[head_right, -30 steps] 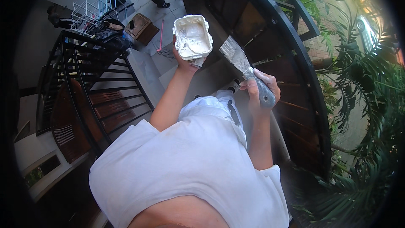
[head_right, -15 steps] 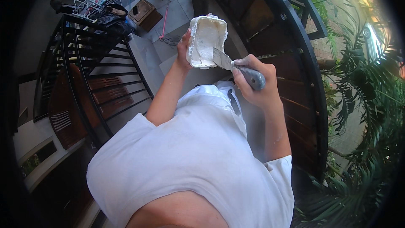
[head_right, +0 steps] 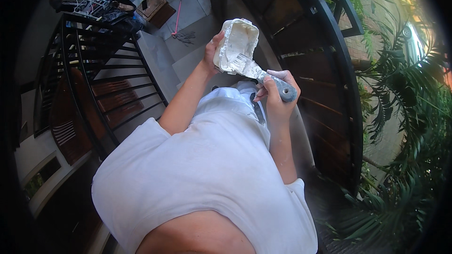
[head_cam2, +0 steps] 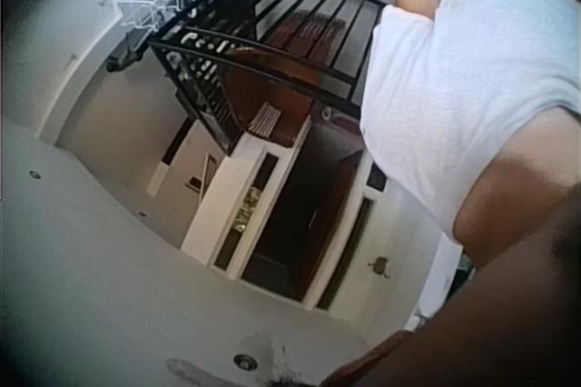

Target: The person holds a container of putty and a putty knife, applies putty onto a wall using the putty knife, and then handles a piece of sandpaper.

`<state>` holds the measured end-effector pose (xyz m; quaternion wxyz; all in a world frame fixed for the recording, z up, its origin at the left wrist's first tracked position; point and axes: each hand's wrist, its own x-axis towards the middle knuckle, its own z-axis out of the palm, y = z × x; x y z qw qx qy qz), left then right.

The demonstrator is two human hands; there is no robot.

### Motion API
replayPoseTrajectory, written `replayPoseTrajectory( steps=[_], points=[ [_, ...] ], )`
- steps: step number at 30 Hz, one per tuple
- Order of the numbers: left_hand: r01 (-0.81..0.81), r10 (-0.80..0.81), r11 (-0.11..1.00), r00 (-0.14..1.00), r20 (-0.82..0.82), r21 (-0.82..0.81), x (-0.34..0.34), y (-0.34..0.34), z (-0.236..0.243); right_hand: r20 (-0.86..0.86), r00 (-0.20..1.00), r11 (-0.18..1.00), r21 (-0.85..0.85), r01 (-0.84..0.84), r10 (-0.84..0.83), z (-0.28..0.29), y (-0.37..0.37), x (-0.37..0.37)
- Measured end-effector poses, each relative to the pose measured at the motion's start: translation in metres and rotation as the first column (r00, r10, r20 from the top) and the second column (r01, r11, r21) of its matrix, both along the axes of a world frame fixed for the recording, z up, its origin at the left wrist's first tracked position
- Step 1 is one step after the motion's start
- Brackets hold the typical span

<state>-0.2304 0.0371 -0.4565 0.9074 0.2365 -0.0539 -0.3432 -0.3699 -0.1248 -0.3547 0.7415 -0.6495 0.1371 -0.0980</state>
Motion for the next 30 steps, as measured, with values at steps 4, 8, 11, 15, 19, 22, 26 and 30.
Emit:
replayPoseTrajectory(
  steps=[4,8,11,15,19,22,26,30],
  points=[
    [0.023,-0.022,0.996,1.0,-0.009,0.084,-0.004,-0.008,-0.008,-0.06,0.995,0.974,0.211,0.085,-0.074,-0.008,0.003,0.0],
    [-0.089,0.088,0.996,0.987,-0.134,-0.002,-0.014,-0.016,-0.007,-0.13,0.975,0.912,0.35,0.213,-0.178,-0.018,-0.004,0.0],
    [-0.131,0.11,0.987,0.973,-0.203,-0.092,-0.019,-0.016,-0.003,0.016,0.968,0.93,0.28,0.238,-0.252,-0.015,0.0,-0.002],
    [-0.114,0.077,0.979,0.974,-0.212,-0.169,-0.021,-0.016,-0.003,0.249,0.954,0.97,-0.135,0.204,-0.166,-0.013,0.008,-0.007],
    [-0.135,0.085,0.966,0.972,-0.218,-0.222,-0.02,-0.016,0.001,0.404,0.873,0.7,-0.706,0.106,0.275,-0.018,0.005,-0.005],
    [-0.14,0.089,0.965,0.97,-0.226,-0.221,-0.018,-0.015,0.0,0.415,0.849,0.663,-0.741,0.107,0.327,-0.012,0.005,-0.003],
    [-0.097,0.059,0.976,0.979,-0.193,-0.194,-0.016,-0.015,0.004,0.304,0.876,0.56,-0.827,0.048,0.374,-0.008,0.008,-0.003],
    [-0.085,0.052,0.981,0.981,-0.187,-0.174,-0.015,-0.015,0.007,0.202,0.829,0.43,-0.901,-0.051,0.522,0.002,0.005,-0.007]
  ],
)
